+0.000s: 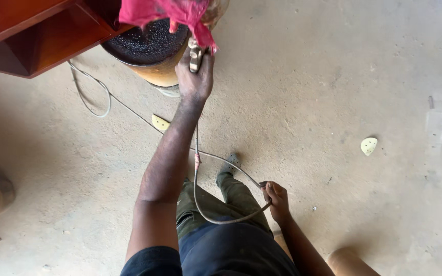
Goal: The person pours reddish-brown liquid from a small container into a spray gun cup, then uses the spray gun to apply a coat of finish to a wooden cabinet. The person moves around the cabinet to cover different sides and edges.
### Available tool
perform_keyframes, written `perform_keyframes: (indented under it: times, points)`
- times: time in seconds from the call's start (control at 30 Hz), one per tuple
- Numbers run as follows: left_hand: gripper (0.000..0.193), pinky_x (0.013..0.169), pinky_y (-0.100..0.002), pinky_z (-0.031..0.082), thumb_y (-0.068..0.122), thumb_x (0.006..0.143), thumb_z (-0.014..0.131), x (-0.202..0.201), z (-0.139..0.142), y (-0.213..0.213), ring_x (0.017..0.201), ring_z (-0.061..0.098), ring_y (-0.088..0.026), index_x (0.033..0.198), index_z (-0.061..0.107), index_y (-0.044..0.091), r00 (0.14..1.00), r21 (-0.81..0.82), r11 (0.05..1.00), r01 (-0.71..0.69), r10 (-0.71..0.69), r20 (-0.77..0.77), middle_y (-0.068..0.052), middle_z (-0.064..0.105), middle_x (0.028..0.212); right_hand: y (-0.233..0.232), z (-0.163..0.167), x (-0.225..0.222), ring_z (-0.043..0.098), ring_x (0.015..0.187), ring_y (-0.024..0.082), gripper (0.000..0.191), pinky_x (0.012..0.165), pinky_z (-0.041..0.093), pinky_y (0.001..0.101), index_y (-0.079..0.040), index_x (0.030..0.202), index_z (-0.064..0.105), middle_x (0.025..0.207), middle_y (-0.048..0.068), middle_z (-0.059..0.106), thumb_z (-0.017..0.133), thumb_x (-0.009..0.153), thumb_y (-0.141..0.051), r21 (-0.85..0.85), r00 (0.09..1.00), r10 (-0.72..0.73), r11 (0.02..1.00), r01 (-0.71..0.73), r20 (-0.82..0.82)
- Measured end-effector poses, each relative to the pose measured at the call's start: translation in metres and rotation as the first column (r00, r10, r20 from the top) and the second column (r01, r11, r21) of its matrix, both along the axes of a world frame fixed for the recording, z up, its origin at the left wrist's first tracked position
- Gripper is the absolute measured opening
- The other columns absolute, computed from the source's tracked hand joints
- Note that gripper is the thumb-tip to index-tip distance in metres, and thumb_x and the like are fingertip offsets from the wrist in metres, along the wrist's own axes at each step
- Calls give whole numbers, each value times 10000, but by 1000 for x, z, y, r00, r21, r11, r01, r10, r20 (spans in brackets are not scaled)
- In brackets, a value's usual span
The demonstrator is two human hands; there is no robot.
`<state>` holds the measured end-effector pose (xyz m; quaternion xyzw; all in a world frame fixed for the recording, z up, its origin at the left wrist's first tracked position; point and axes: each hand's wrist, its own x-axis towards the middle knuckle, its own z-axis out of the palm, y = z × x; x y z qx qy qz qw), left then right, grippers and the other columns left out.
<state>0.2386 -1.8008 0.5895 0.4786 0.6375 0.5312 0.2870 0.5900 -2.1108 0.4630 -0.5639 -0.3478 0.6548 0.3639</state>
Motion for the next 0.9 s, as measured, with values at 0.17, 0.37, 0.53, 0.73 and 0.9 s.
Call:
perform_keyframes:
  times: [0.17,0.37,0.53,0.73,0.9]
  points:
    - [253,808,-361,589,176,961,630,22,37,6,865,743,-181,1136,677,0,999,-57,998,-39,38,-7,-137,765,929,38,3,18,348,552,40,264,625,355,232,8,990,671,592,-61,429,569,1064,-224,25,996,76,997,-75,-41]
    - [311,814,-395,589,164,941,615,8,80,-16,919,766,-263,1184,650,-28,973,83,995,-52,70,-219,-178,761,988,97,20,19,363,534,49,282,518,291,256,-2,1094,711,599,-57,450,557,1049,-234,70,973,229,971,-229,9]
    - [305,719,-449,602,309,1018,629,22,89,0,816,770,-345,1051,674,9,943,-159,971,-176,119,-312,-191,755,888,134,27,24,342,583,51,376,551,288,257,19,1157,728,655,-69,413,548,1093,-305,108,943,330,940,-325,-36]
    - [273,608,-387,598,271,950,576,72,93,65,649,713,-201,1058,678,43,976,-176,981,-80,41,-214,-123,754,777,211,25,65,373,607,69,459,618,383,264,-28,1202,727,649,-74,426,481,1079,-396,237,792,607,780,-579,-63]
    - [267,606,-343,616,263,922,574,124,98,92,666,720,-152,951,722,43,970,-149,975,-162,130,-206,-105,760,817,273,17,109,572,853,177,451,856,509,360,23,1267,649,883,75,606,544,1112,-387,268,583,805,590,-762,-113]
